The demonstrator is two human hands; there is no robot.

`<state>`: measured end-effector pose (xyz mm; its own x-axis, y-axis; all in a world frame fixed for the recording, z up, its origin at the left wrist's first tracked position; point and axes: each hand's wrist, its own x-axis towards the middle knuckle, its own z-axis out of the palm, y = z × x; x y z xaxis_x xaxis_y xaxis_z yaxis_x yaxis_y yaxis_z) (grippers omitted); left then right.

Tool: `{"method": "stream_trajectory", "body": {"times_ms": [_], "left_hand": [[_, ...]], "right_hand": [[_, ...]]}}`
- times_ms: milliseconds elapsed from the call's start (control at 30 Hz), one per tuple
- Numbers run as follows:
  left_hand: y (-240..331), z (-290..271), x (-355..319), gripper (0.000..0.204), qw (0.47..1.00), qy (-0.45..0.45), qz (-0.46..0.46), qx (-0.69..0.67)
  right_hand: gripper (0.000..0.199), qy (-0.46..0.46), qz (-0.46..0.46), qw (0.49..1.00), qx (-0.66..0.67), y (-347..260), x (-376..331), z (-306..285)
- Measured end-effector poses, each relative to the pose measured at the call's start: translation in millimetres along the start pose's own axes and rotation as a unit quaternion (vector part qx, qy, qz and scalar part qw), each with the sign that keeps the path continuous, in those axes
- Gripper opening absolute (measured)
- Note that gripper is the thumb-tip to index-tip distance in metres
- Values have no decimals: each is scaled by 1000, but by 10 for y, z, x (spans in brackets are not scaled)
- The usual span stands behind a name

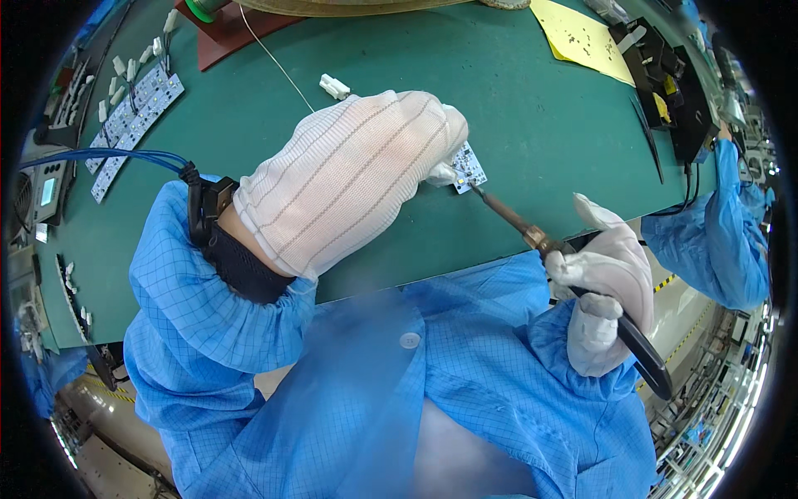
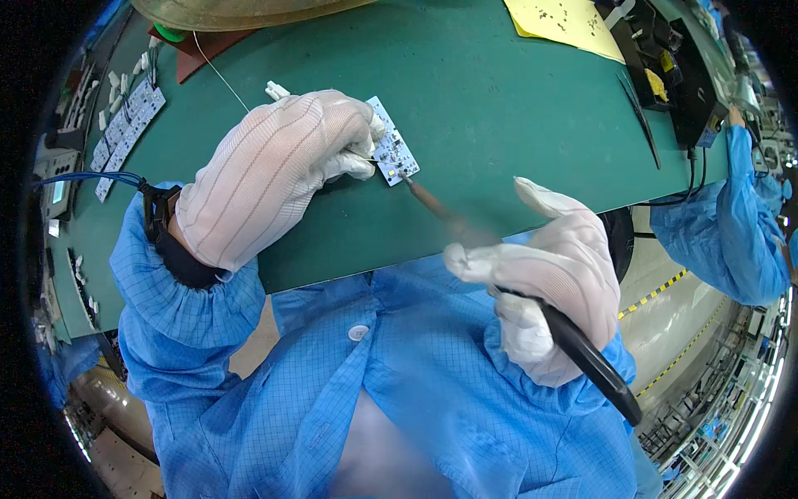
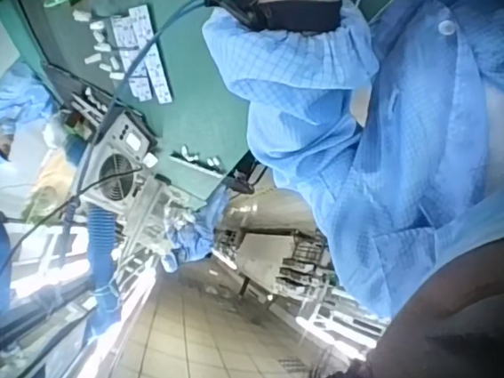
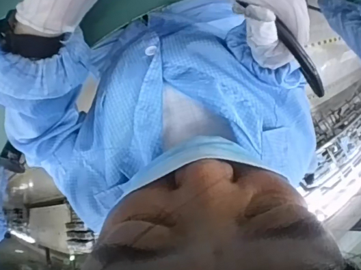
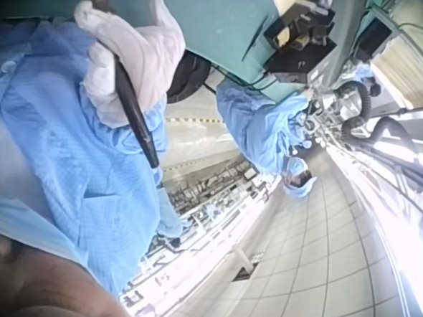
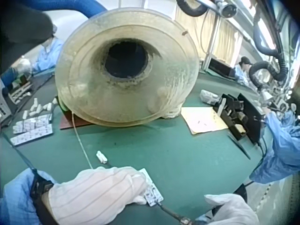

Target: Soldering electronic components onto printed circuit boards at a manual assembly station.

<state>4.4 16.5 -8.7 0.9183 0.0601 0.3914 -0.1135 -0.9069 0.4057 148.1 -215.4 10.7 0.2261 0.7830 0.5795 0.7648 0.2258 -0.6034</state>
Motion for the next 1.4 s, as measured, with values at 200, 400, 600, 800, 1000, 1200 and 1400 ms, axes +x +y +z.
{"method": "stream_trajectory", "body": {"times_ms": [200,400,600,800,1000,1200,1400], "left_hand": [[-63,41,-21,15,1000,8,15,-12],[-44,12,-25,15,1000,18,14,3],[44,-75,52,14,1000,-13,-16,-7],[82,-154,149,11,997,60,-23,-32],[23,-246,157,11,997,-1,-33,-65],[-164,-93,88,15,997,-20,62,-49],[54,-92,62,17,1000,-14,-9,-18]], "right_hand": [[59,-16,10,1000,24,-14,-61,-277],[86,-63,106,992,-27,26,91,-344],[31,260,100,960,-32,492,578,-106],[36,153,97,978,101,942,1058,-9],[50,218,144,965,-22,818,777,-83],[58,294,116,943,101,344,1,71],[47,208,60,971,97,293,-257,73]]}}
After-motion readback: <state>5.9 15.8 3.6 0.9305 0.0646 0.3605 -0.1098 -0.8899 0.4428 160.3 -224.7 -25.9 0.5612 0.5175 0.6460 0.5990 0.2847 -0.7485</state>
